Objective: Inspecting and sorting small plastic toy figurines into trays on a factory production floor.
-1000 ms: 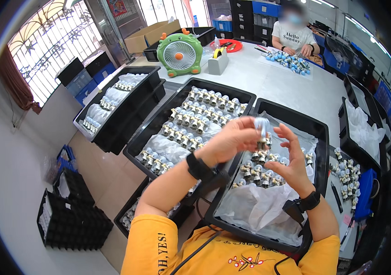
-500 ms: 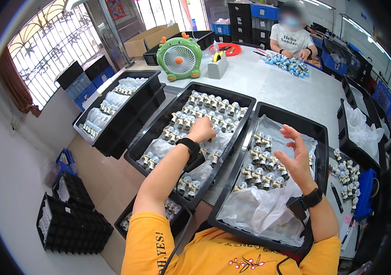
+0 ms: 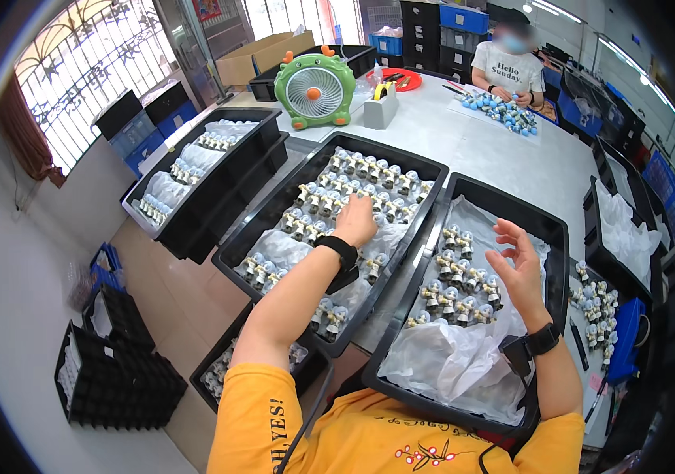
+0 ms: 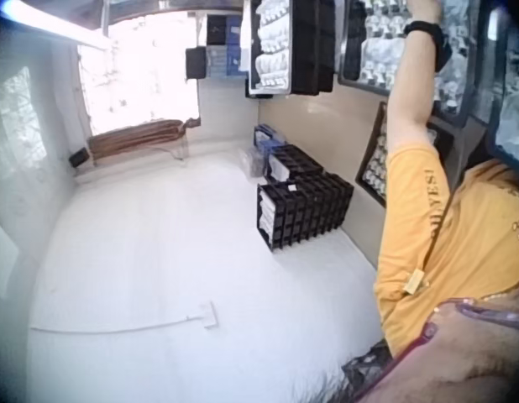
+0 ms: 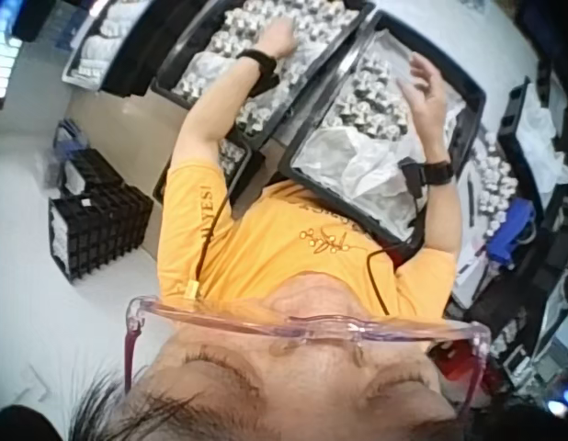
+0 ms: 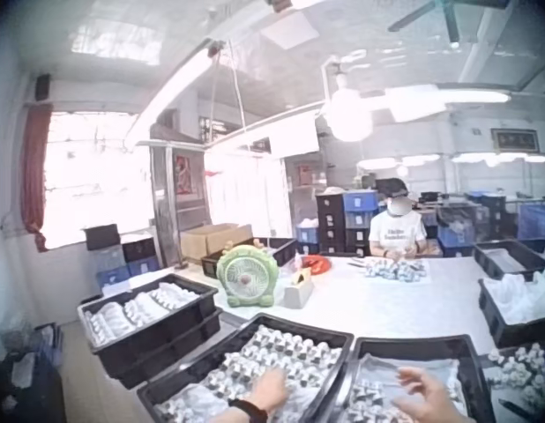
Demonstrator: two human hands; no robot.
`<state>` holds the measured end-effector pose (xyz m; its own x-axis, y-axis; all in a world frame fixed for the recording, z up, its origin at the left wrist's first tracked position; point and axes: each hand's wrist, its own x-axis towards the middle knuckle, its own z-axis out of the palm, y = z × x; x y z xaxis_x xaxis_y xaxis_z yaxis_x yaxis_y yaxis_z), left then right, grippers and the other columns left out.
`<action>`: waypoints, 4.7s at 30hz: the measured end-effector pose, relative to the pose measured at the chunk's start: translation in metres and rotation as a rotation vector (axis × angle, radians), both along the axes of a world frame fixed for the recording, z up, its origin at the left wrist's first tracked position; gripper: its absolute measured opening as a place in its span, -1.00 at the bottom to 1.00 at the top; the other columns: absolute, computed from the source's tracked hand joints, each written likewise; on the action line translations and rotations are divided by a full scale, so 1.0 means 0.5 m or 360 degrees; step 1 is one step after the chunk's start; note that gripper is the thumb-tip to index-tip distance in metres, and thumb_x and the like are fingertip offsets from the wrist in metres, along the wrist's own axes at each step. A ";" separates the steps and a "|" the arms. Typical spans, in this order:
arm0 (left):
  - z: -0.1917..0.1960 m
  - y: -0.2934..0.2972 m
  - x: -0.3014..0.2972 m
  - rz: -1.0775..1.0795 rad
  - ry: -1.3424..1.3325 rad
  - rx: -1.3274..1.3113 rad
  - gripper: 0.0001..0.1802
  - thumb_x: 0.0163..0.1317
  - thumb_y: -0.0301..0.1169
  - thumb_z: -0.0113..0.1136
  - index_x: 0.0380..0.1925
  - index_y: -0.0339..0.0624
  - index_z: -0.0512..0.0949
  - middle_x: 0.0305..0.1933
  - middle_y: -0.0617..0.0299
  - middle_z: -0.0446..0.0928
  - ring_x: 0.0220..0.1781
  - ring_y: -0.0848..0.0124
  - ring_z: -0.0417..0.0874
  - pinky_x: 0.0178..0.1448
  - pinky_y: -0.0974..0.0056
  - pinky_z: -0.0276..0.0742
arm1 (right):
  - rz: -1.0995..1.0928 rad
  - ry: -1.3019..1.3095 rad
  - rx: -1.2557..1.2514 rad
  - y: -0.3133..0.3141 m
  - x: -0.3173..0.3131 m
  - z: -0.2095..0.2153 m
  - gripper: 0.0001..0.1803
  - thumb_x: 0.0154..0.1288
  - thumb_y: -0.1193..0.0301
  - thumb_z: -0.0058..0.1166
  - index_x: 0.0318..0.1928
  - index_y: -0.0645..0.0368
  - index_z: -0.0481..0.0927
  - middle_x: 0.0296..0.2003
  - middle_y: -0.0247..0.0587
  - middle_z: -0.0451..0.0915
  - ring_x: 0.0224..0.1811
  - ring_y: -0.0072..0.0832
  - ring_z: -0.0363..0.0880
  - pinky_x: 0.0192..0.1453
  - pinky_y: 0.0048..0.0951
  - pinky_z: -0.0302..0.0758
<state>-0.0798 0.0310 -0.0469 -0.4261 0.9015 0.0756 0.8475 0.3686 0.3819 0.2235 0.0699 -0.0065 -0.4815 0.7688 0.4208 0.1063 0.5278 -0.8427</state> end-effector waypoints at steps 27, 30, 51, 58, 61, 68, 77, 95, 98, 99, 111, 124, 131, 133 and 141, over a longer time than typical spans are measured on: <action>-0.007 -0.003 -0.026 -0.0134 -0.0078 0.0069 -0.67 -0.08 -0.38 0.19 -0.29 -0.35 0.51 -0.27 -0.17 0.56 -0.18 -0.01 0.60 -0.06 0.09 0.50 | -0.0020 -0.0303 -0.0054 0.010 -0.005 -0.031 -0.78 0.09 0.52 0.14 -0.19 0.22 0.59 -0.28 -0.28 0.56 -0.29 -0.58 0.52 -0.24 -0.60 0.42; 0.022 -0.003 -0.067 -0.0169 -0.0289 0.0429 -0.65 -0.06 -0.29 0.25 -0.31 -0.31 0.56 -0.33 -0.13 0.57 -0.23 0.05 0.61 -0.09 0.13 0.50 | -0.0051 -0.0339 0.0022 0.013 0.002 -0.030 -0.80 0.10 0.51 0.13 -0.20 0.22 0.60 -0.31 -0.29 0.58 -0.31 -0.60 0.52 -0.25 -0.61 0.41; 0.008 -0.039 -0.262 0.0541 -0.0647 0.0770 -0.82 0.05 -0.38 0.12 -0.40 -0.17 0.65 -0.40 0.10 0.63 -0.35 0.28 0.65 -0.23 0.25 0.53 | -0.0013 -0.0416 -0.0009 0.020 0.007 -0.031 -0.82 0.10 0.46 0.14 -0.27 0.27 0.62 -0.40 -0.25 0.61 -0.44 -0.60 0.52 -0.33 -0.57 0.45; 0.045 -0.053 -0.226 0.0520 -0.1261 0.0745 -0.77 0.17 -0.49 -0.05 -0.20 -0.25 0.53 -0.39 0.21 0.58 -0.51 0.56 0.55 -0.54 0.52 0.33 | 0.0026 -0.0459 0.0012 0.027 0.010 -0.042 -0.80 0.09 0.46 0.15 -0.26 0.30 0.61 -0.41 -0.20 0.63 -0.40 -0.56 0.57 -0.32 -0.54 0.47; 0.032 -0.037 -0.193 0.0368 -0.1236 0.0524 -0.74 0.08 -0.53 -0.06 -0.30 -0.30 0.61 -0.45 0.08 0.60 -0.50 0.40 0.60 -0.37 0.35 0.52 | 0.0049 -0.0502 -0.0017 0.023 0.009 -0.043 -0.80 0.09 0.46 0.15 -0.26 0.29 0.61 -0.42 -0.19 0.63 -0.40 -0.54 0.58 -0.32 -0.54 0.48; 0.033 -0.027 -0.142 0.0102 -0.0350 0.0110 -0.74 0.17 -0.48 -0.03 -0.23 -0.29 0.61 -0.36 0.11 0.61 -0.41 0.41 0.60 -0.28 0.36 0.52 | 0.0046 -0.0519 0.0024 0.023 0.012 -0.048 -0.79 0.09 0.45 0.15 -0.25 0.28 0.61 -0.44 -0.19 0.63 -0.42 -0.53 0.58 -0.34 -0.54 0.47; 0.201 -0.068 0.162 -0.0839 -0.1832 0.0422 -0.77 0.28 -0.41 -0.01 -0.12 -0.19 0.54 -0.19 0.26 0.58 -0.20 0.54 0.58 -0.12 0.47 0.44 | -0.0045 -0.0541 0.0079 0.044 0.019 -0.051 -0.76 0.07 0.42 0.14 -0.23 0.28 0.61 -0.39 -0.12 0.63 -0.38 -0.44 0.60 -0.30 -0.49 0.47; 0.082 -0.083 0.267 -0.1236 -0.2330 -0.0419 -0.71 0.26 -0.30 0.09 -0.07 -0.19 0.48 -0.17 0.29 0.54 -0.20 0.57 0.57 -0.13 0.49 0.44 | -0.0025 -0.1144 0.0028 0.147 -0.043 -0.122 -0.37 -0.08 0.38 0.22 0.08 0.30 0.40 -0.06 0.11 0.52 -0.03 -0.08 0.51 0.06 -0.29 0.43; 0.075 -0.077 0.257 -0.1218 -0.2267 -0.0417 -0.69 0.24 -0.29 0.11 -0.07 -0.19 0.48 -0.18 0.30 0.54 -0.21 0.57 0.57 -0.13 0.49 0.44 | 0.0007 -0.1118 -0.0035 0.155 -0.050 -0.126 -0.34 -0.10 0.34 0.25 0.08 0.32 0.40 -0.02 0.10 0.50 0.00 -0.12 0.51 0.06 -0.31 0.43; 0.069 -0.076 0.258 -0.1198 -0.2231 -0.0423 -0.68 0.23 -0.28 0.12 -0.07 -0.19 0.48 -0.18 0.30 0.54 -0.22 0.57 0.57 -0.13 0.49 0.44 | 0.0005 -0.1125 -0.0036 0.157 -0.049 -0.130 -0.34 -0.10 0.34 0.25 0.08 0.32 0.40 -0.02 0.10 0.50 0.00 -0.12 0.51 0.06 -0.31 0.43; 0.056 -0.064 0.252 -0.1152 -0.2162 -0.0378 -0.68 0.23 -0.25 0.11 -0.09 -0.20 0.49 -0.21 0.31 0.54 -0.23 0.58 0.57 -0.16 0.49 0.44 | -0.0225 -0.0881 -0.0181 0.172 -0.076 -0.171 -0.38 -0.23 0.30 0.28 -0.08 0.26 0.38 -0.31 -0.05 0.51 -0.28 -0.25 0.52 -0.21 -0.34 0.46; 0.070 -0.050 0.240 -0.0475 -0.2419 0.0400 -0.48 0.29 -0.28 0.04 0.18 -0.22 0.21 0.00 0.14 0.41 -0.11 0.36 0.55 -0.04 0.38 0.45 | 0.0122 0.0173 -0.0534 0.055 -0.010 0.013 -0.57 0.05 0.55 0.15 -0.03 0.20 0.38 -0.12 -0.23 0.43 -0.15 -0.56 0.50 -0.08 -0.55 0.47; 0.090 -0.076 0.238 -0.0883 -0.2706 0.0178 -0.47 0.26 -0.42 0.10 0.21 -0.25 0.21 0.02 0.12 0.47 0.03 0.28 0.56 0.13 0.29 0.49 | 0.0407 0.0122 -0.0187 -0.001 -0.013 0.017 -0.51 0.14 0.41 0.14 0.12 0.12 0.38 0.00 -0.37 0.47 0.01 -0.58 0.41 0.06 -0.49 0.33; 0.092 -0.075 0.241 -0.0862 -0.2657 0.0202 -0.47 0.24 -0.45 0.11 0.20 -0.26 0.22 0.01 0.09 0.47 0.03 0.33 0.56 0.11 0.30 0.50 | 0.0393 0.0110 -0.0152 -0.007 -0.006 0.025 -0.43 0.09 0.36 0.21 0.14 0.11 0.37 0.01 -0.35 0.47 0.02 -0.55 0.42 0.07 -0.48 0.33; 0.096 -0.075 0.246 -0.0990 -0.2683 0.0189 -0.47 0.24 -0.46 0.09 0.20 -0.25 0.20 0.09 0.08 0.43 0.08 0.35 0.51 0.11 0.29 0.50 | 0.0256 -0.0118 0.0383 -0.022 -0.001 0.032 -0.19 -0.12 0.35 0.39 0.21 0.07 0.30 0.08 -0.26 0.42 0.05 -0.39 0.42 0.05 -0.36 0.39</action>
<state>0.0434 -0.0065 0.0009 0.2588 0.9654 0.0331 -0.4515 0.0906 0.8876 0.2232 0.0591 0.0094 -0.6253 0.5623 0.5411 0.0614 0.7266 -0.6843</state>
